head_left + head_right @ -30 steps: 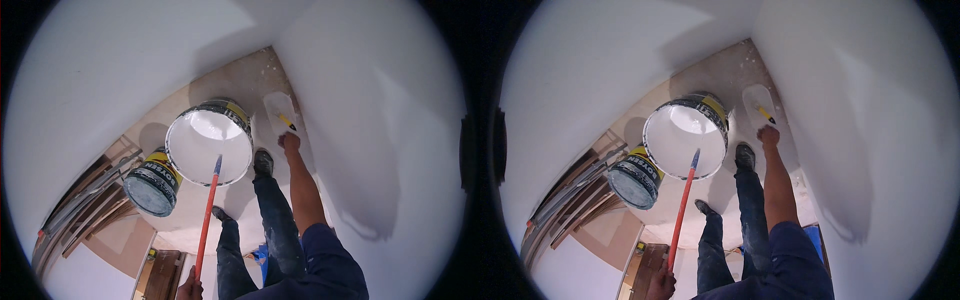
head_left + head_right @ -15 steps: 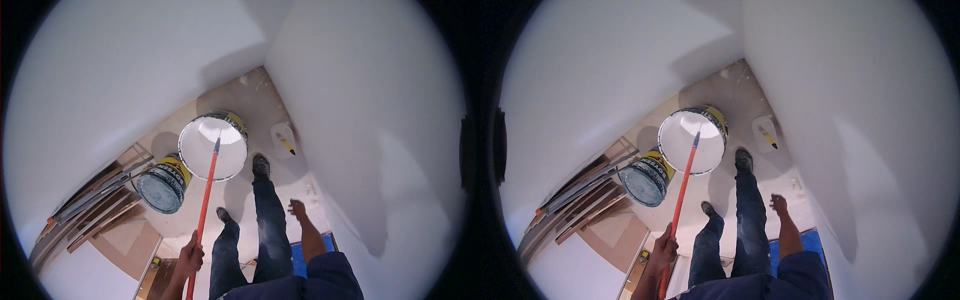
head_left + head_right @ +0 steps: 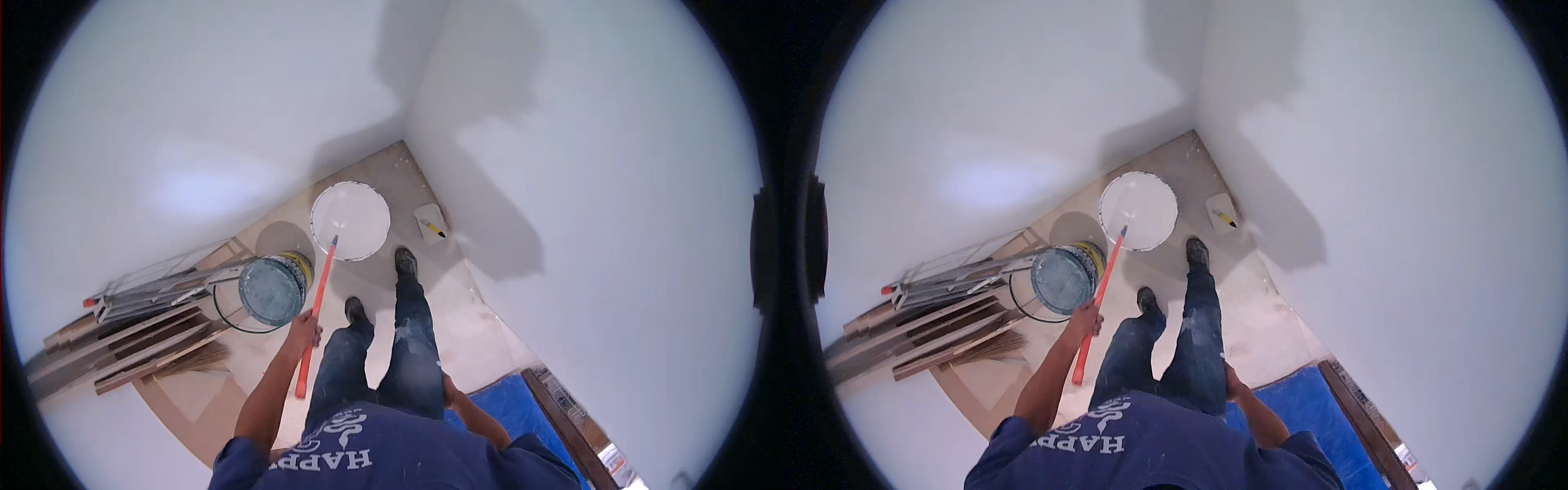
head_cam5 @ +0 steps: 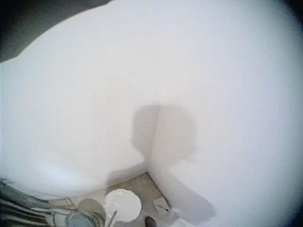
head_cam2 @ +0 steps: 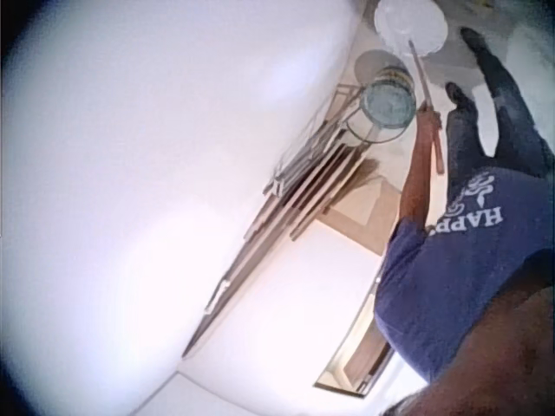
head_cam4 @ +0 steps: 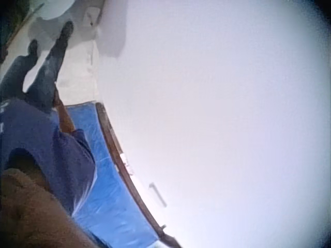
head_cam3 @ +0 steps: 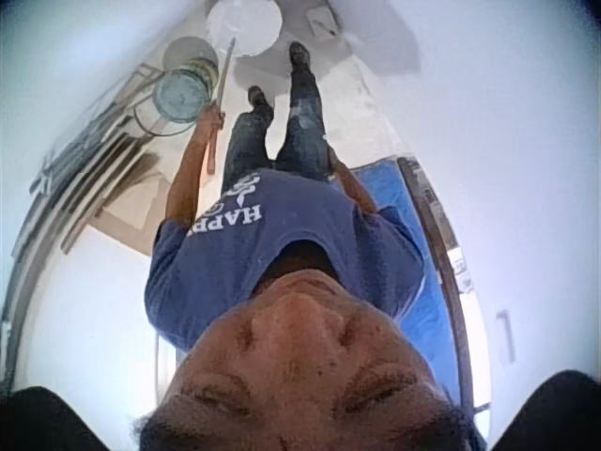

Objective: Preparing and stirring white paint in a bucket using a paint roller.

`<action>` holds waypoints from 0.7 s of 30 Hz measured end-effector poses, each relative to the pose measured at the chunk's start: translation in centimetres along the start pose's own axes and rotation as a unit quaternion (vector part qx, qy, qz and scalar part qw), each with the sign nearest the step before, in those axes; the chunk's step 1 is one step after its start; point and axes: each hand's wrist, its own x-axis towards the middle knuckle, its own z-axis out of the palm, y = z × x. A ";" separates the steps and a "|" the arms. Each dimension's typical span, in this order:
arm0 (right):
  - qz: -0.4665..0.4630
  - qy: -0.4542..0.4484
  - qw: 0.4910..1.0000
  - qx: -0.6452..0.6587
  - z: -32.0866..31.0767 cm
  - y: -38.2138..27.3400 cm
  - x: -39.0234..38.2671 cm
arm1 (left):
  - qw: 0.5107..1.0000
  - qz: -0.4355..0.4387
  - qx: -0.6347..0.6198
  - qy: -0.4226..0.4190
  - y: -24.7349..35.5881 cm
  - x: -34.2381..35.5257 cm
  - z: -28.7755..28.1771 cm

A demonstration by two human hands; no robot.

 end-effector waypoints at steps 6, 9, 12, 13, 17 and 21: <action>-0.258 0.177 0.883 -0.349 0.8 4.1 -1.8 | 0.890 0.104 -0.389 -0.215 -4.6 6.7 3.8; -0.404 0.108 0.835 -0.357 14.6 2.9 -9.8 | 0.966 0.240 -0.009 0.095 -9.0 11.4 7.6; -0.327 0.108 0.889 -0.302 23.1 3.9 -17.1 | 0.963 0.243 0.114 0.010 -6.1 3.6 16.6; -0.323 0.091 0.882 -0.332 24.6 4.7 -17.0 | 0.948 0.295 0.111 -0.033 -7.4 3.7 16.5; -0.327 0.286 0.488 -0.757 23.3 3.7 -13.7 | 0.957 0.073 -0.077 -0.271 -5.5 -2.5 16.0; -0.283 0.346 0.375 -0.812 20.9 2.9 -14.9 | 0.943 0.164 0.056 -0.284 -2.9 -10.7 8.7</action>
